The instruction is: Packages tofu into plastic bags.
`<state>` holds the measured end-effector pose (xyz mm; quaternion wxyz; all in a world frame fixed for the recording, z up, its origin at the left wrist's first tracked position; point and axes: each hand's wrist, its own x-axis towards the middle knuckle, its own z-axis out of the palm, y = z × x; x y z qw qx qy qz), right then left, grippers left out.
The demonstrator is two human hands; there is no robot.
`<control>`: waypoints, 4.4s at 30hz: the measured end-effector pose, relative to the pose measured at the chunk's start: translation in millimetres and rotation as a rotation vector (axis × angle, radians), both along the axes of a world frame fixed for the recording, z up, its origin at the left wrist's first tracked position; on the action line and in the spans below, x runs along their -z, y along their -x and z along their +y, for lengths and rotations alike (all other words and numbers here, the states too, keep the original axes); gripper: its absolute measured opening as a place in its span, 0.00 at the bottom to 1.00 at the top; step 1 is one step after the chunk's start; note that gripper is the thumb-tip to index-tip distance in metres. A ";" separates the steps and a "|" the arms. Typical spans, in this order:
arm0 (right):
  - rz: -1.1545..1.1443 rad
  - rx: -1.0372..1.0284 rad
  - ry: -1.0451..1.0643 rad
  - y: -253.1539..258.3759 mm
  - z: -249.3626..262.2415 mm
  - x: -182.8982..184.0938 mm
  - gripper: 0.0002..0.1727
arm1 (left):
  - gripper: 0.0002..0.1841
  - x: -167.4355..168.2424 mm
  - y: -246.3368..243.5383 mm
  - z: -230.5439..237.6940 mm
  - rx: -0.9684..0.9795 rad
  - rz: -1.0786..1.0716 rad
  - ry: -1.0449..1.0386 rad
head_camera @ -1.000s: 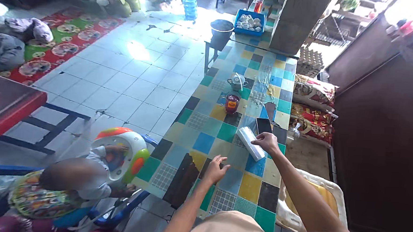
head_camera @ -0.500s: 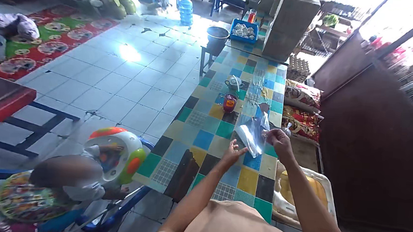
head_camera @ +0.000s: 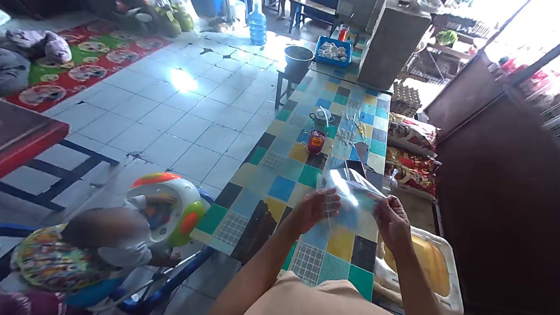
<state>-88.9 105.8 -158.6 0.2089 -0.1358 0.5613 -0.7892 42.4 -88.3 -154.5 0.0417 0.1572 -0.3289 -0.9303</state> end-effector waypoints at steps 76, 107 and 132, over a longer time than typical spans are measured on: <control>0.656 -0.842 -0.931 -141.2 -52.7 34.4 0.15 | 0.08 5.1 -194.6 95.5 -0.557 -0.186 -0.077; 0.799 -0.730 -0.539 -108.0 -26.6 -39.7 0.19 | 0.24 -16.9 -119.1 67.5 -0.871 -0.534 0.822; 0.507 -0.669 -1.299 -64.7 -78.2 -19.2 0.30 | 0.16 2.4 -38.5 36.2 -0.097 -0.778 1.617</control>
